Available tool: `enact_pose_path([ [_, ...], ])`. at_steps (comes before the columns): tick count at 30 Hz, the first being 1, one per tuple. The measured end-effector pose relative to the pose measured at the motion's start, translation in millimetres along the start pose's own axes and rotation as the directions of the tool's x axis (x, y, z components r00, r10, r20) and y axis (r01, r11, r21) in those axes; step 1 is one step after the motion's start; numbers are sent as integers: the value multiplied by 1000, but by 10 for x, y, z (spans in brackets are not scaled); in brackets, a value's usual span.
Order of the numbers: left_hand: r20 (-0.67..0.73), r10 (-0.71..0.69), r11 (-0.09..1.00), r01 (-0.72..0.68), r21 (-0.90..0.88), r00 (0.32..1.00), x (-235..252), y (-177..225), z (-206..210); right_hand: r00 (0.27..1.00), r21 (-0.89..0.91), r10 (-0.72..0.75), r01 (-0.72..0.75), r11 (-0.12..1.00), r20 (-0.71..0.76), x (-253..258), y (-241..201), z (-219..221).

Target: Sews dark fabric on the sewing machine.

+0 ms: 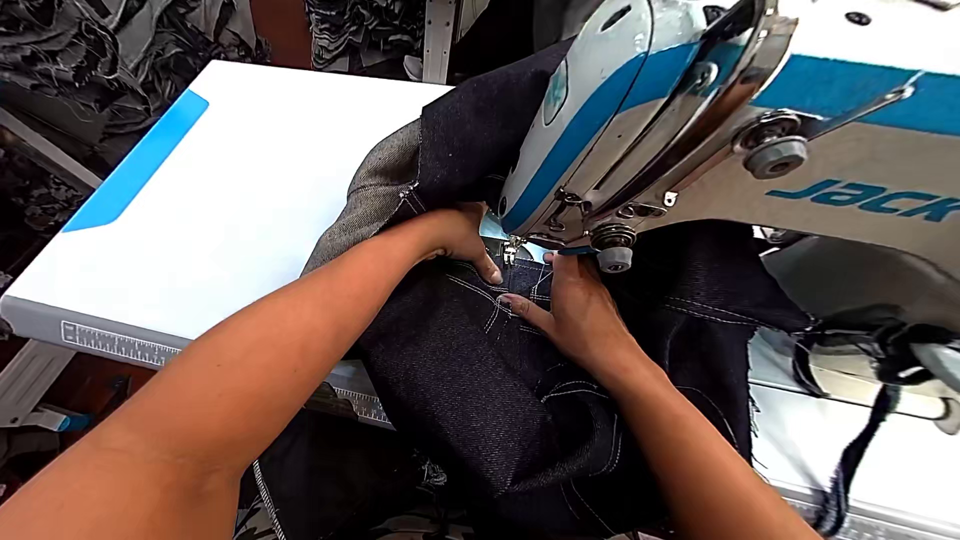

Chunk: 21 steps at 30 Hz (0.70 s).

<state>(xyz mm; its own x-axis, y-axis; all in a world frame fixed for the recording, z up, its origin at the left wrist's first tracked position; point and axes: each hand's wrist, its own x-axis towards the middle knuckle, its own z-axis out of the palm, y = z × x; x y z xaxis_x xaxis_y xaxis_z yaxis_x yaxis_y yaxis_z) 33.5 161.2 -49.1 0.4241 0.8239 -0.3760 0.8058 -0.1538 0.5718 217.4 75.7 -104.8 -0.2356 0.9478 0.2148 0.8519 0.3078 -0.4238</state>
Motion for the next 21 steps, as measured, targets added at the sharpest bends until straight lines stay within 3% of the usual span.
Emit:
enact_pose_path([
  [5, -54, -10, 997, 15, 77, 998, -75, 57, 108, 999, -23, -48, 48, 999, -8, -51, -25, 28],
  [10, -30, -55, 998, 57, 42, 998, -206, 100, 161, 997, -21, -73, 73, 997, -19, -140, -13, 66],
  [21, 3, 75, 992, -74, -106, 997, -34, 42, 4, 999, -29, 14, -15, 999, -46, -7, -20, 13],
])
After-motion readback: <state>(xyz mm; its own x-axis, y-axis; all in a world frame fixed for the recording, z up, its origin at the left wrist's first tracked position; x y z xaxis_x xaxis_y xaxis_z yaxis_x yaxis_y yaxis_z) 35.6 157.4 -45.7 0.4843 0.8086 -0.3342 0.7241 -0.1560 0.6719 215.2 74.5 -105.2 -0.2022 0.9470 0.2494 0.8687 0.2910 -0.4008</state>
